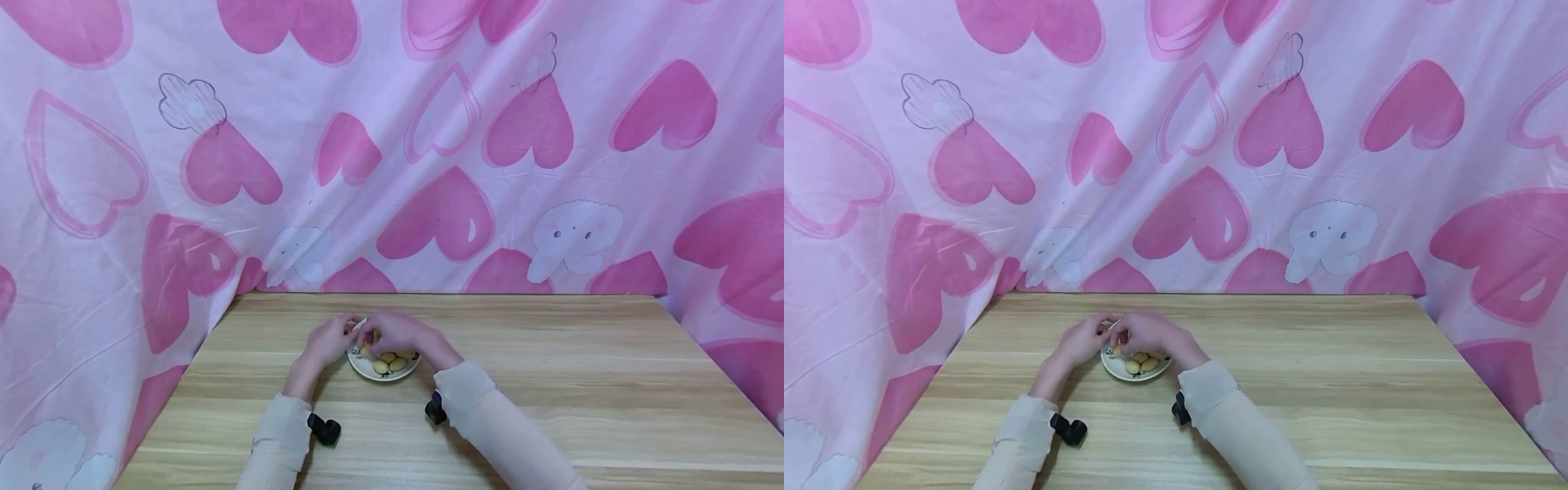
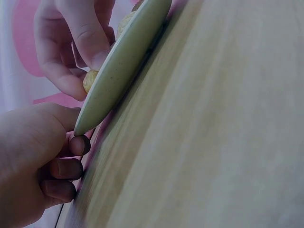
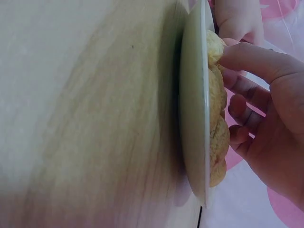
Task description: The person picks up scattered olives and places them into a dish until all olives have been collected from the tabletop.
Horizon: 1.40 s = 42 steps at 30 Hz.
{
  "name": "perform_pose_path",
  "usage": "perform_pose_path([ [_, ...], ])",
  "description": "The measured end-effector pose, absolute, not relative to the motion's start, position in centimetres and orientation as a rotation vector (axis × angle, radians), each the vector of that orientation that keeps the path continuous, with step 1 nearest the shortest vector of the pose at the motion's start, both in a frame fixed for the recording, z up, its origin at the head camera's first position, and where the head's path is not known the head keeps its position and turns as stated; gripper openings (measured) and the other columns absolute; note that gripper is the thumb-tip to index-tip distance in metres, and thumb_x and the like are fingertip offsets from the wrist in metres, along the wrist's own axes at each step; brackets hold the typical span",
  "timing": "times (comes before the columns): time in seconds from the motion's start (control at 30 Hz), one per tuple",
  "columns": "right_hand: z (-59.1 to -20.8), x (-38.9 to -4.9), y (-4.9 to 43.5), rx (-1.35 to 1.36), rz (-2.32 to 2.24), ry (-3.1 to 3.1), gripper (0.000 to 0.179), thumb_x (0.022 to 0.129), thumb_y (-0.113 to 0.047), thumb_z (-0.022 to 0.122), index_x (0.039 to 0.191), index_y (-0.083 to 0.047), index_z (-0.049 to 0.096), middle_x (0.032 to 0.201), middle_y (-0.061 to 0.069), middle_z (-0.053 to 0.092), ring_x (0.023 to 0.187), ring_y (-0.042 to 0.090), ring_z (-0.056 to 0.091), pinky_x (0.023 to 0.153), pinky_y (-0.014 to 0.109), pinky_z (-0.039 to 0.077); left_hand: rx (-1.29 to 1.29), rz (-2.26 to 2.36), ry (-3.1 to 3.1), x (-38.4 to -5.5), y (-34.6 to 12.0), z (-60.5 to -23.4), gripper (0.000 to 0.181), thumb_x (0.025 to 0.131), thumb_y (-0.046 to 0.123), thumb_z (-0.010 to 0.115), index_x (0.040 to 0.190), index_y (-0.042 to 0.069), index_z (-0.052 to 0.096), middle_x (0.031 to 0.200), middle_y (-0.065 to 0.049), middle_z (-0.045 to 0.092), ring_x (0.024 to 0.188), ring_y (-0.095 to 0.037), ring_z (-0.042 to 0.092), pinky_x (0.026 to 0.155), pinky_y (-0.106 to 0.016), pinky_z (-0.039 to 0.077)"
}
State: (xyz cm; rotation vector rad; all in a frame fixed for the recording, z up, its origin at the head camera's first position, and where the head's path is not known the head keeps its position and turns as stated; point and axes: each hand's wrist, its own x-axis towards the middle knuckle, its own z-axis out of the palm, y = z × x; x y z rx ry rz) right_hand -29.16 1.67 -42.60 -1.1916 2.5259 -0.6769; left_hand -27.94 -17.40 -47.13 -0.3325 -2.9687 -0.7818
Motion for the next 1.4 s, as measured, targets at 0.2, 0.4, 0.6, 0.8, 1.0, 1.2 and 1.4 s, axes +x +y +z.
perform_pose_path([
  [0.2, -42.6, -29.0, 1.4, -1.144, -0.676, 2.536, 0.017, 0.083, -0.008, 0.075, 0.095, -0.020, 0.075, 0.090, -0.008, 0.067, 0.080, 0.006, 0.059, 0.074, 0.022, 0.048, -0.323, -0.784, -2.968, -27.9, -17.4, -47.1, 0.028, 0.097, 0.034, 0.060, 0.123, 0.024, 0.066, 0.091, 0.003, 0.073, 0.088, -0.017, 0.066, 0.074, -0.044, 0.050],
  [0.4, -42.7, -29.0, 1.3, -1.135, -0.668, 2.563, 0.018, 0.082, -0.008, 0.074, 0.095, -0.020, 0.076, 0.090, -0.009, 0.068, 0.080, 0.005, 0.059, 0.075, 0.022, 0.048, -0.332, -0.801, -2.970, -27.8, -17.4, -47.0, 0.028, 0.097, 0.033, 0.061, 0.123, 0.023, 0.066, 0.089, 0.003, 0.071, 0.085, -0.017, 0.064, 0.073, -0.043, 0.049],
  [0.6, -42.5, -28.6, 1.9, -1.077, -0.733, 2.596, 0.019, 0.087, -0.012, 0.071, 0.103, -0.020, 0.075, 0.104, -0.007, 0.070, 0.087, 0.004, 0.061, 0.080, 0.024, 0.050, -0.339, -0.779, -2.972, -27.8, -17.4, -46.9, 0.028, 0.097, 0.033, 0.062, 0.123, 0.023, 0.066, 0.088, 0.002, 0.072, 0.086, -0.017, 0.066, 0.072, -0.042, 0.049],
  [0.8, -42.0, -27.9, 3.0, -1.081, -0.757, 2.655, 0.013, 0.090, -0.017, 0.069, 0.101, -0.018, 0.075, 0.097, -0.008, 0.069, 0.088, 0.005, 0.060, 0.082, 0.025, 0.050, -0.345, -0.818, -2.966, -27.7, -17.4, -47.0, 0.027, 0.096, 0.034, 0.064, 0.121, 0.024, 0.066, 0.102, -0.003, 0.075, 0.098, -0.023, 0.069, 0.080, -0.049, 0.050],
  [1.0, -41.9, -27.3, 4.8, -1.032, -0.841, 2.695, 0.009, 0.090, -0.018, 0.070, 0.098, -0.017, 0.075, 0.092, -0.009, 0.068, 0.082, 0.006, 0.058, 0.076, 0.025, 0.050, -0.330, -0.856, -2.967, -27.7, -17.4, -47.1, 0.026, 0.096, 0.035, 0.064, 0.120, 0.025, 0.066, 0.113, -0.007, 0.074, 0.109, -0.029, 0.068, 0.090, -0.054, 0.049],
  [1.2, -41.9, -26.7, 7.4, -0.945, -0.939, 2.694, 0.010, 0.092, -0.021, 0.070, 0.101, -0.019, 0.074, 0.095, -0.011, 0.068, 0.087, 0.009, 0.060, 0.077, 0.028, 0.051, -0.315, -0.854, -2.978, -27.7, -17.4, -47.3, 0.026, 0.097, 0.036, 0.063, 0.119, 0.024, 0.066, 0.117, -0.009, 0.073, 0.111, -0.031, 0.067, 0.094, -0.056, 0.047],
  [1.4, -41.6, -26.1, 9.8, -0.886, -0.938, 2.752, 0.012, 0.092, -0.018, 0.068, 0.102, -0.015, 0.074, 0.091, -0.009, 0.067, 0.085, 0.011, 0.060, 0.075, 0.029, 0.050, -0.304, -0.845, -2.983, -27.7, -17.4, -47.2, 0.027, 0.097, 0.037, 0.062, 0.120, 0.024, 0.066, 0.118, -0.009, 0.072, 0.112, -0.030, 0.066, 0.095, -0.056, 0.046],
])
